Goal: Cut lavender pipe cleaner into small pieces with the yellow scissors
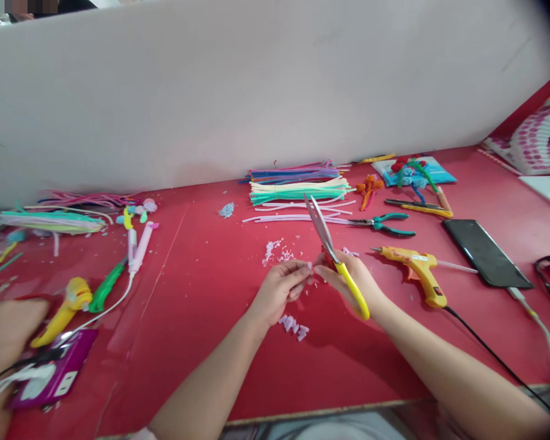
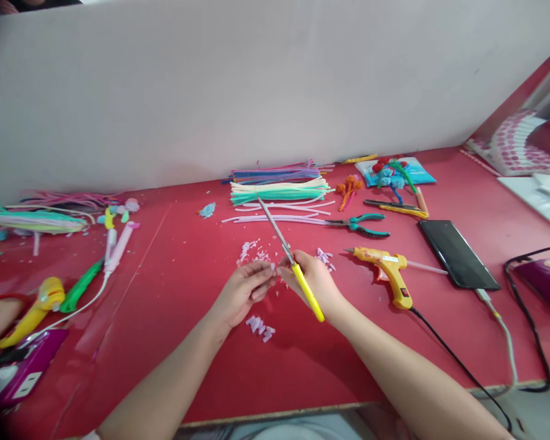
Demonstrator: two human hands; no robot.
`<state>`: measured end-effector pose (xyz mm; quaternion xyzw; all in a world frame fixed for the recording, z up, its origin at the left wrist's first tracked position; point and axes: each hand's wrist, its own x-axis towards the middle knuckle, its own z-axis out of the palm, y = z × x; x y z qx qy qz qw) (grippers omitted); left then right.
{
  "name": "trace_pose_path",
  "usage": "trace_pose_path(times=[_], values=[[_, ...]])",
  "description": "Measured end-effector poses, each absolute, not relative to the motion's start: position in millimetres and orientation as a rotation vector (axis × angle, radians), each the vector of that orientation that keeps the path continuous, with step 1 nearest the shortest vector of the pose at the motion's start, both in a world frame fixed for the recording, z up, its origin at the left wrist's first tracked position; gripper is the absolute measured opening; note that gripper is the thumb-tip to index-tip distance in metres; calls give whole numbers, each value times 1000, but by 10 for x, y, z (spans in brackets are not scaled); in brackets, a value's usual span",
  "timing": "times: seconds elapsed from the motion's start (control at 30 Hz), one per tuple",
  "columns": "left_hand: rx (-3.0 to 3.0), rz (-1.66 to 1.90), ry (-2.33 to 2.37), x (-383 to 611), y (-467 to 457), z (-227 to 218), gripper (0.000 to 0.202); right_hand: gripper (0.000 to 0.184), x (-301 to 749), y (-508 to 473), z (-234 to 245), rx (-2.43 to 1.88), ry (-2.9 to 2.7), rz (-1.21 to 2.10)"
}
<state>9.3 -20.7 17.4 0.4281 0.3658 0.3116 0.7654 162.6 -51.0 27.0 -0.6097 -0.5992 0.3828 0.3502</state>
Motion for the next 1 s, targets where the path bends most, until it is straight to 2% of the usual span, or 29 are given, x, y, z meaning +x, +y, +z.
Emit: trace_pose_path(times=[0.13, 0.37, 0.63, 0.87, 1.0], values=[[975, 578, 770, 98, -234, 187, 20, 17, 1629, -531, 327, -1530, -1473, 1129], [1073, 617, 869, 118, -243, 189, 20, 9, 1626, -535, 328, -1555, -1491, 1120], [1183, 702, 904, 125, -238, 155, 9, 13, 1626, -519, 246, -1670, -1708, 904], [950, 980, 982, 38, -129, 98, 11, 28, 1681, -519, 222, -1997, -1912, 439], [883, 1105, 933, -20, -69, 83, 11, 34, 1665, -521, 187, -2082, -2013, 413]])
